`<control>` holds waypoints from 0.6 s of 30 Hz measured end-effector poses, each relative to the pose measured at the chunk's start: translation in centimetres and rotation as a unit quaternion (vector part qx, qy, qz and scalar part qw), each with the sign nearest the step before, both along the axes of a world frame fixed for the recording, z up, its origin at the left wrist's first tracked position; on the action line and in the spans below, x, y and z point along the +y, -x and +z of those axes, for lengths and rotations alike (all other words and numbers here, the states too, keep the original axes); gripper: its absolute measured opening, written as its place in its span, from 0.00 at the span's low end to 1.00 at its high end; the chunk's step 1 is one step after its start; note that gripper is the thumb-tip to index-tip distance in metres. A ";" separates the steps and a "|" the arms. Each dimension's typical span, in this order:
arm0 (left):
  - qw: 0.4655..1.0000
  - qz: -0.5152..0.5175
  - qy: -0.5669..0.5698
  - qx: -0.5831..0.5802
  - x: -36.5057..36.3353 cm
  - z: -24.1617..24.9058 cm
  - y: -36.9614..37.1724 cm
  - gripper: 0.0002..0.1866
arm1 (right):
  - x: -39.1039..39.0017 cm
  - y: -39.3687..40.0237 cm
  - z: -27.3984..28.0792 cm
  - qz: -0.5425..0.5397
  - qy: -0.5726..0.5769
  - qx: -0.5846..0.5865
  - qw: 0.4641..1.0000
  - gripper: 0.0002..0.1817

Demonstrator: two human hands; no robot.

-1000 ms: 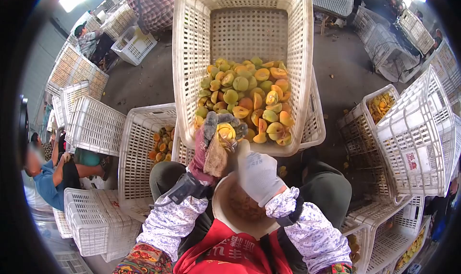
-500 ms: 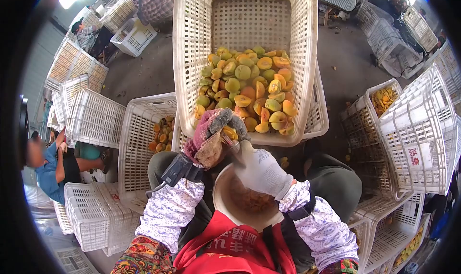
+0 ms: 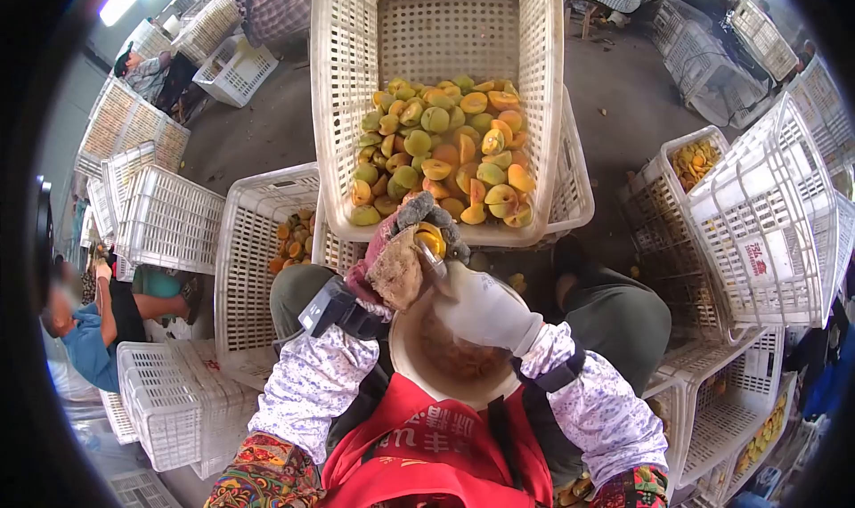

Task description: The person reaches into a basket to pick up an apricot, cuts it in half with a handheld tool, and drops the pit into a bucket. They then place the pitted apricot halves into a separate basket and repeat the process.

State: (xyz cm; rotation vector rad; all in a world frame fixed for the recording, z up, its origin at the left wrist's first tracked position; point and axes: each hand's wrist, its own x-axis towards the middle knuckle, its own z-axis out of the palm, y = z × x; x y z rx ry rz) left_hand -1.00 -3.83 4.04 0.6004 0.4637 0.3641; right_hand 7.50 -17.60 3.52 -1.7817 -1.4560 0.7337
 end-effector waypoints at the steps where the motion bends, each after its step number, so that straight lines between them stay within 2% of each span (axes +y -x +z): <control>1: 1.000 0.000 0.001 -0.002 -0.2 0.3 0.1 0.17 | 0.0 0.2 0.8 0.002 0.054 0.095 0.994 0.14; 2: 1.000 0.004 0.017 0.009 -0.4 0.5 0.2 0.18 | 0.0 0.3 1.2 0.003 0.107 0.189 0.976 0.13; 3: 0.999 0.007 0.034 0.020 -0.6 0.6 0.3 0.18 | -0.3 0.5 0.4 0.003 0.108 0.187 0.976 0.13; 4: 0.999 0.007 0.036 0.019 -0.9 0.4 0.5 0.18 | -0.6 0.9 -1.1 0.007 0.017 0.037 0.999 0.12; 5: 0.995 0.009 -0.093 0.045 -1.1 0.2 0.6 0.19 | -1.0 1.1 -2.1 0.010 -0.075 -0.115 0.990 0.12; 6: 0.973 0.009 -0.221 0.069 -1.1 0.0 0.5 0.20 | -1.0 1.1 -0.5 0.007 -0.076 -0.117 0.990 0.12; 7: 0.973 0.006 -0.223 0.066 -0.9 0.0 0.4 0.20 | -0.9 1.1 2.3 -0.001 0.076 0.116 0.990 0.11; 8: 0.968 -0.015 -0.247 0.043 -0.8 -0.1 0.5 0.22 | -1.0 1.1 3.8 -0.009 0.222 0.344 0.912 0.10; 11: 0.964 -0.059 -0.260 -0.019 -0.9 -0.5 0.7 0.25 | -1.0 0.6 3.8 -0.004 0.264 0.327 0.907 0.11; 12: 0.983 -0.044 -0.174 -0.030 -1.3 -0.6 0.5 0.25 | -1.1 0.3 3.4 -0.002 0.265 0.325 0.908 0.11; 13: 0.995 -0.030 -0.087 -0.039 -1.5 -0.7 0.4 0.25 | -1.4 -0.1 2.4 0.018 0.206 0.271 0.940 0.11; 14: 0.993 -0.015 -0.110 -0.029 -1.5 -0.7 0.5 0.20 | -1.8 -0.4 1.2 0.035 0.145 0.217 0.965 0.11; 15: 0.993 -0.015 -0.110 -0.027 -0.9 -1.1 0.4 0.20 | -2.7 -0.9 -0.7 0.035 0.146 0.218 0.964 0.11; 16: 0.988 0.023 -0.152 0.008 0.2 -1.5 0.4 0.18 | -3.9 -1.2 -3.0 0.081 0.076 0.030 0.993 0.12; 17: 0.978 0.061 -0.195 0.042 1.1 -1.8 0.7 0.16 | -4.8 -1.2 -4.2 0.126 0.001 -0.161 0.979 0.12; 18: 0.990 0.077 -0.115 0.011 1.9 -0.6 1.5 0.13 | -5.2 -0.5 -2.2 0.109 0.134 -0.165 0.971 0.14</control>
